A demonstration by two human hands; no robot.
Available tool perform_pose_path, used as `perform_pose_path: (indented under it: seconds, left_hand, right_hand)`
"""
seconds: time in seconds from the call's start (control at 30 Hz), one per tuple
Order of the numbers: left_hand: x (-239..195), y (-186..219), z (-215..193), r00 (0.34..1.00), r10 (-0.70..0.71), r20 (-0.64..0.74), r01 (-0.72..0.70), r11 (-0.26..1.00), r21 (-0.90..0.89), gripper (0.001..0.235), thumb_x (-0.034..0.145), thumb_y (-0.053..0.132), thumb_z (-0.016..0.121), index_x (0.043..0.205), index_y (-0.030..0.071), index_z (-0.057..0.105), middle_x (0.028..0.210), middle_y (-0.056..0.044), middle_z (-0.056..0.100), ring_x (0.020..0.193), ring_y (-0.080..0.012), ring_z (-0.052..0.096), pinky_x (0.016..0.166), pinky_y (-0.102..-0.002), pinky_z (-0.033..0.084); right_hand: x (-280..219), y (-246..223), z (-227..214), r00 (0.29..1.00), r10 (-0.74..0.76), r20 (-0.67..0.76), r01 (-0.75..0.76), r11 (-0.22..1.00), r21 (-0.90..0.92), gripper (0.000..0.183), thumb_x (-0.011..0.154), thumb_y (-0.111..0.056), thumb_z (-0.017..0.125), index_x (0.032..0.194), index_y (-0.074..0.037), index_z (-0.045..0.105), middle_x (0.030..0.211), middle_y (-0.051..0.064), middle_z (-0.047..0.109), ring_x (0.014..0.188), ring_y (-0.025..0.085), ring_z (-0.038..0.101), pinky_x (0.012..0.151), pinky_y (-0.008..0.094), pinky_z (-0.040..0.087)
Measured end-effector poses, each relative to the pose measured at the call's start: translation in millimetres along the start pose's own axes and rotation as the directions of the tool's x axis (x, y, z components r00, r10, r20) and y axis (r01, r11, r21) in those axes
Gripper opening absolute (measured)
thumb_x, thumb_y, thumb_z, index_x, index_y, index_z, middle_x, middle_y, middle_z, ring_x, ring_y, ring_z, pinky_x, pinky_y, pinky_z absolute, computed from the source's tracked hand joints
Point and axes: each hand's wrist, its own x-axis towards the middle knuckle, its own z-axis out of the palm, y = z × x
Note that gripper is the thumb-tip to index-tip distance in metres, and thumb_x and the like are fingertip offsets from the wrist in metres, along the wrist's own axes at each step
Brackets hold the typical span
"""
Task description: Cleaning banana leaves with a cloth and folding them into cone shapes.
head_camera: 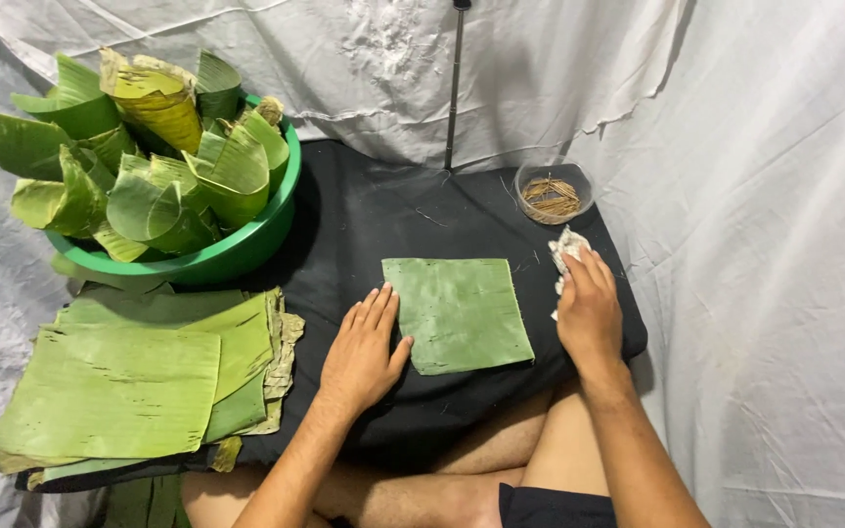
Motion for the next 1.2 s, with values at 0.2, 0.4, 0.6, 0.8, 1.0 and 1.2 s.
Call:
perform_pose_path:
  seconds: [0.2, 0.4, 0.6, 0.8, 1.0, 1.2]
  left_hand:
    - [0, -9, 17, 1.0, 0.011, -0.001, -0.011, 0.999, 0.049, 0.066, 0.102, 0.044, 0.047, 0.153, 0.002, 0.042, 0.16, -0.017, 0.041, 0.15, -0.0299, 0.034, 0.124, -0.044, 0.021]
    - [0, -10, 21, 1.0, 0.02, 0.005, -0.021, 0.993, 0.118, 0.067, 0.102, 0.044, 0.047, 0.152, 0.0, 0.042, 0.16, -0.018, 0.041, 0.15, -0.0302, 0.034, 0.124, -0.046, 0.021]
    - [-1, -10, 22, 0.999, 0.036, -0.031, -0.032, 0.992, 0.125, 0.067, 0.101, 0.045, 0.048, 0.151, 0.0, 0.044, 0.157, -0.018, 0.045, 0.148, -0.0302, 0.037, 0.123, -0.046, 0.024]
    - [0, -9, 21, 0.999, 0.028, -0.026, -0.025, 0.992, 0.127, 0.068, 0.101, 0.044, 0.047, 0.151, -0.001, 0.044, 0.157, -0.019, 0.045, 0.148, -0.0304, 0.037, 0.122, -0.047, 0.024]
    - [0, -10, 23, 0.999, 0.038, -0.029, -0.034, 0.991, 0.133, 0.068, 0.101, 0.044, 0.046, 0.151, -0.002, 0.043, 0.157, -0.02, 0.044, 0.148, -0.0319, 0.037, 0.122, -0.048, 0.023]
    - [1, -10, 22, 0.999, 0.031, -0.023, -0.028, 0.99, 0.138, 0.068, 0.101, 0.045, 0.046, 0.151, -0.002, 0.043, 0.156, -0.02, 0.045, 0.148, -0.031, 0.037, 0.122, -0.048, 0.024]
  right_hand:
    - [22, -81, 57, 0.964, -0.21, 0.161, 0.189, 0.972, 0.137, 0.041, 0.093, 0.002, 0.052, 0.132, -0.003, 0.063, 0.133, 0.022, 0.062, 0.139, 0.038, 0.047, 0.12, 0.044, 0.034]
    - [19, -152, 87, 0.892, -0.327, 0.313, 0.209, 0.911, 0.355, 0.045, 0.09, 0.001, 0.061, 0.134, -0.007, 0.063, 0.141, 0.02, 0.059, 0.14, 0.039, 0.048, 0.116, 0.046, 0.041]
    - [6, -144, 86, 0.894, -0.294, 0.339, 0.197, 0.936, 0.292, 0.043, 0.093, -0.002, 0.059, 0.135, -0.01, 0.064, 0.143, 0.015, 0.06, 0.14, 0.035, 0.049, 0.115, 0.044, 0.042]
    - [1, -107, 82, 0.912, -0.228, 0.341, 0.148, 0.958, 0.245, 0.044, 0.093, 0.0, 0.056, 0.135, -0.009, 0.064, 0.142, 0.018, 0.06, 0.139, 0.038, 0.05, 0.115, 0.046, 0.041]
    - [3, -90, 60, 0.936, -0.157, 0.315, 0.094, 0.974, 0.206, 0.041, 0.095, 0.001, 0.056, 0.134, -0.008, 0.065, 0.143, 0.018, 0.06, 0.139, 0.037, 0.05, 0.115, 0.046, 0.041]
    - [4, -70, 47, 0.918, -0.014, 0.397, -0.053, 0.986, 0.159, 0.044, 0.098, 0.001, 0.053, 0.139, -0.011, 0.063, 0.147, 0.015, 0.058, 0.142, 0.036, 0.047, 0.117, 0.046, 0.04]
